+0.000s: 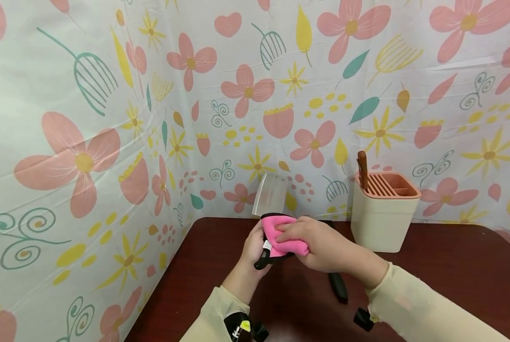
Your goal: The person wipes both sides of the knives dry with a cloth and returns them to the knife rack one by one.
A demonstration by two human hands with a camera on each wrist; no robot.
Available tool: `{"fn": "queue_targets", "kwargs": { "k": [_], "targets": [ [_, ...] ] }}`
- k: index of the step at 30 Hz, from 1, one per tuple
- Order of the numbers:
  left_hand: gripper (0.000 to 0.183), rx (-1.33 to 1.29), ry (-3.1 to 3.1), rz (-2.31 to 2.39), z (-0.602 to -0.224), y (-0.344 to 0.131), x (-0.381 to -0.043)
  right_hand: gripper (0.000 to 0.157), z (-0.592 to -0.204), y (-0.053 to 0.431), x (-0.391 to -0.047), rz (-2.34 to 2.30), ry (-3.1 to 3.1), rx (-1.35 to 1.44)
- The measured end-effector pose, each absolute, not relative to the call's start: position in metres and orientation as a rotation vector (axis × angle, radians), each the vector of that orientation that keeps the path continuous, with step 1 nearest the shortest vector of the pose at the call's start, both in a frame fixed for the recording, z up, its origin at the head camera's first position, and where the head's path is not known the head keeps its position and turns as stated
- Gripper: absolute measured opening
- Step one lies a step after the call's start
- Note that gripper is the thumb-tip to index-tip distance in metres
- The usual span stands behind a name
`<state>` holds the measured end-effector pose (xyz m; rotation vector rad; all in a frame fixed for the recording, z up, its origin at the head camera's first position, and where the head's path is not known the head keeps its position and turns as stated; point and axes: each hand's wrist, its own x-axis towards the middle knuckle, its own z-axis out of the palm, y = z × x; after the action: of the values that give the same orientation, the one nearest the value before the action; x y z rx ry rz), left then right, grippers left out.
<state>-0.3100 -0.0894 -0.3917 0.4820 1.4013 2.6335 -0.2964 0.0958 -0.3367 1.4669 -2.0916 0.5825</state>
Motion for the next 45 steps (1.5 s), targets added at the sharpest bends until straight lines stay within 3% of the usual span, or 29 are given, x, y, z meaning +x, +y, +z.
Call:
{"fn": "queue_targets", "kwargs": {
  "k": [6,15,21,25,31,37,45],
  "targets": [
    [0.035,0.399,1.505,2.67,-0.394,-0.089,-0.312,0.036,-0.339,0.093,-0.288,0.545,-2.06,1.48],
    [0.017,0.249,1.601,2.647,-0.398,-0.094,-0.31,0.038,-0.339,0.094,-0.275,0.538,-2.151,1.502],
    [0.064,0.119,1.698,2.557,-0.4,-0.096,-0.305,0.037,-0.34,0.094,-0.269,0.546,-2.131,1.531],
    [0.071,0.082,1.755,2.524,-0.4,-0.096,-0.304,0.036,-0.34,0.093,-0.266,0.548,-2.099,1.553],
    [0.066,0.157,1.695,2.553,-0.4,-0.097,-0.302,0.038,-0.341,0.093,-0.261,0.552,-2.048,1.585],
    [0.034,0.335,1.606,2.619,-0.395,-0.096,-0.304,0.043,-0.344,0.094,-0.258,0.582,-2.003,1.616],
    [0.034,0.304,1.601,2.604,-0.39,-0.094,-0.305,0.04,-0.348,0.096,-0.253,0.639,-2.027,1.633]
  ]
}}
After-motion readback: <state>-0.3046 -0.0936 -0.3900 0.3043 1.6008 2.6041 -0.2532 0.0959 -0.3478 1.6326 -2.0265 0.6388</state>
